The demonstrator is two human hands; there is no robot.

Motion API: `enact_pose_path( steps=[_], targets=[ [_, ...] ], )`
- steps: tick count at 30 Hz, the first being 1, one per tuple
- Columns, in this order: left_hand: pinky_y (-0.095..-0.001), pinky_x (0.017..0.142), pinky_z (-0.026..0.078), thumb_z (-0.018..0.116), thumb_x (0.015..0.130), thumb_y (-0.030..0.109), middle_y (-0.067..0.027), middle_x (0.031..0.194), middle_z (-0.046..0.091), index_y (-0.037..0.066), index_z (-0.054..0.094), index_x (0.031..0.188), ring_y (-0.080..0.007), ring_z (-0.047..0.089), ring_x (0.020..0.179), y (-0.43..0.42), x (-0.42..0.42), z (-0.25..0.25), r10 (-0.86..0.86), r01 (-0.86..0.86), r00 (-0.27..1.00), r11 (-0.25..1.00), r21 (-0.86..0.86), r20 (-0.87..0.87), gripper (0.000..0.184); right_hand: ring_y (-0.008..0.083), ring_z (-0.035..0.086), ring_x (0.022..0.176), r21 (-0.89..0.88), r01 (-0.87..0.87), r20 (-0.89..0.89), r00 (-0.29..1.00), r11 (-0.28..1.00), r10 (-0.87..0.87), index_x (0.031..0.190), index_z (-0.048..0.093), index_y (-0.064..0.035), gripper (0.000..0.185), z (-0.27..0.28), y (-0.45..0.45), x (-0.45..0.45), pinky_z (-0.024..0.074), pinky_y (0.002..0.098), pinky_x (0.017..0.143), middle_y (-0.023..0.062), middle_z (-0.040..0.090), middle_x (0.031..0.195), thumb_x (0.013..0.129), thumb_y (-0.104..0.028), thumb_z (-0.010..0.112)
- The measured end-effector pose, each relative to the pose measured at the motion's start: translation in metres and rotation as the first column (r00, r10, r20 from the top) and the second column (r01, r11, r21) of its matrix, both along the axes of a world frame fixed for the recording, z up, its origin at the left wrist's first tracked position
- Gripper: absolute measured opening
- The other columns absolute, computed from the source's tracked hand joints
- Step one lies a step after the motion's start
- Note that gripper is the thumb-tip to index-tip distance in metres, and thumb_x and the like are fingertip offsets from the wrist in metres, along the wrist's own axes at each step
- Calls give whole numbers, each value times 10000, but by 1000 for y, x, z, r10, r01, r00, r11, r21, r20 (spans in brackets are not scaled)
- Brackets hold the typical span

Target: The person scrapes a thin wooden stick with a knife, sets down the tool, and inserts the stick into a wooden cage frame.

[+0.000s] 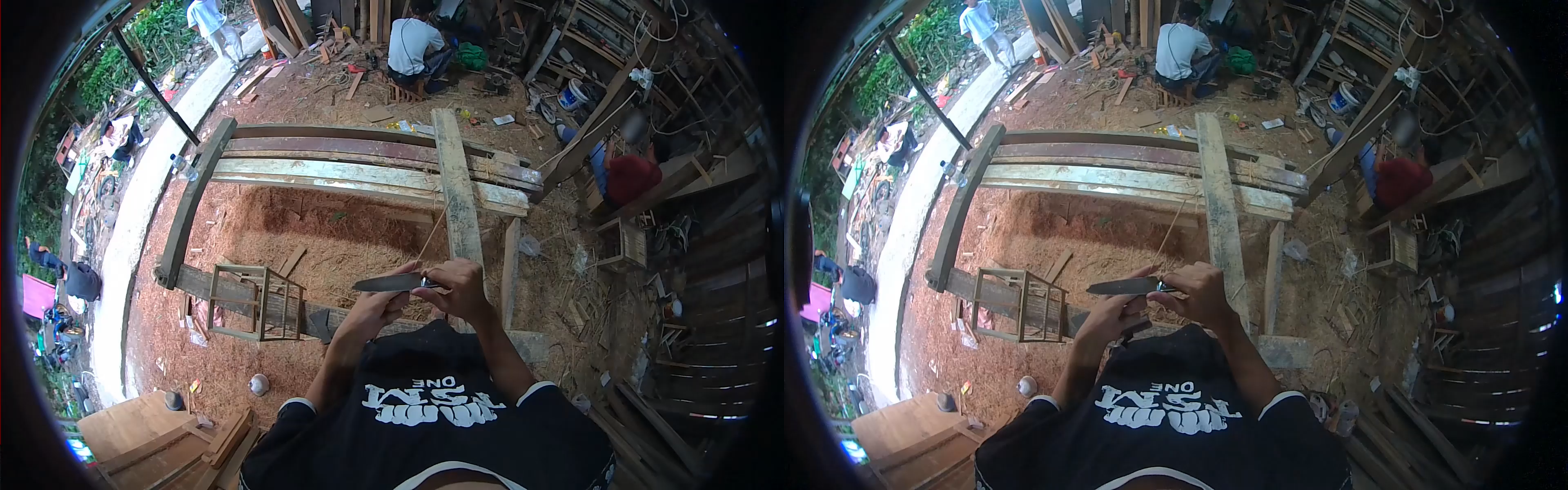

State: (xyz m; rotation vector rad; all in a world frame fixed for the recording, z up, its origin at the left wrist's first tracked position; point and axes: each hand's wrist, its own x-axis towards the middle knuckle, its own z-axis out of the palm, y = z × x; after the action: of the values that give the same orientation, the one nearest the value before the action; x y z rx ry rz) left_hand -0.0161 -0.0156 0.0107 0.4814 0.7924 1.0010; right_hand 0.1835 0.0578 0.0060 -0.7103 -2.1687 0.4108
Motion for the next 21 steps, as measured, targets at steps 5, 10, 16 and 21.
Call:
enact_pose_path(
  steps=[5, 10, 16, 21],
  targets=[
    [-187, 475, 219, 545, 1031, 182, 80, 726, 336, 38, 374, 1527, -23, 278, 584, 1, 3, -6, -43, 43, 999, 999, 18, -9, 545, 223, 622, 547, 39, 11, 42, 999, 999, -12, 722, 695, -76, 422, -3, 4, 12, 440, 353, 538, 27, 614, 598, 794, -479, 798],
    [-194, 475, 212, 499, 1051, 155, 84, 719, 312, 44, 380, 1526, -23, 260, 582, 9, 10, 7, -36, 36, 999, 999, -5, -23, 503, 214, 631, 555, 75, 69, 28, 997, 995, -71, 723, 698, -82, 443, -14, 12, 16, 446, 354, 547, 17, 629, 607, 775, -508, 805],
    [-180, 451, 221, 503, 1055, 168, 80, 728, 311, 36, 381, 1519, -22, 288, 589, 8, 2, 6, -64, 63, 996, 998, 9, 61, 498, 193, 632, 532, 129, 303, -144, 948, 944, -285, 759, 733, -109, 356, -26, 36, 29, 458, 324, 522, 29, 638, 601, 858, -450, 757],
    [-179, 446, 244, 524, 1054, 172, 79, 725, 389, 39, 412, 1501, -11, 301, 560, -7, -5, -11, 22, -17, 997, 998, -62, 77, 479, 222, 629, 528, 101, 575, 72, 810, 812, -582, 807, 723, -98, 404, -15, 58, 98, 450, 336, 505, 39, 615, 579, 906, -489, 695]
  ],
)
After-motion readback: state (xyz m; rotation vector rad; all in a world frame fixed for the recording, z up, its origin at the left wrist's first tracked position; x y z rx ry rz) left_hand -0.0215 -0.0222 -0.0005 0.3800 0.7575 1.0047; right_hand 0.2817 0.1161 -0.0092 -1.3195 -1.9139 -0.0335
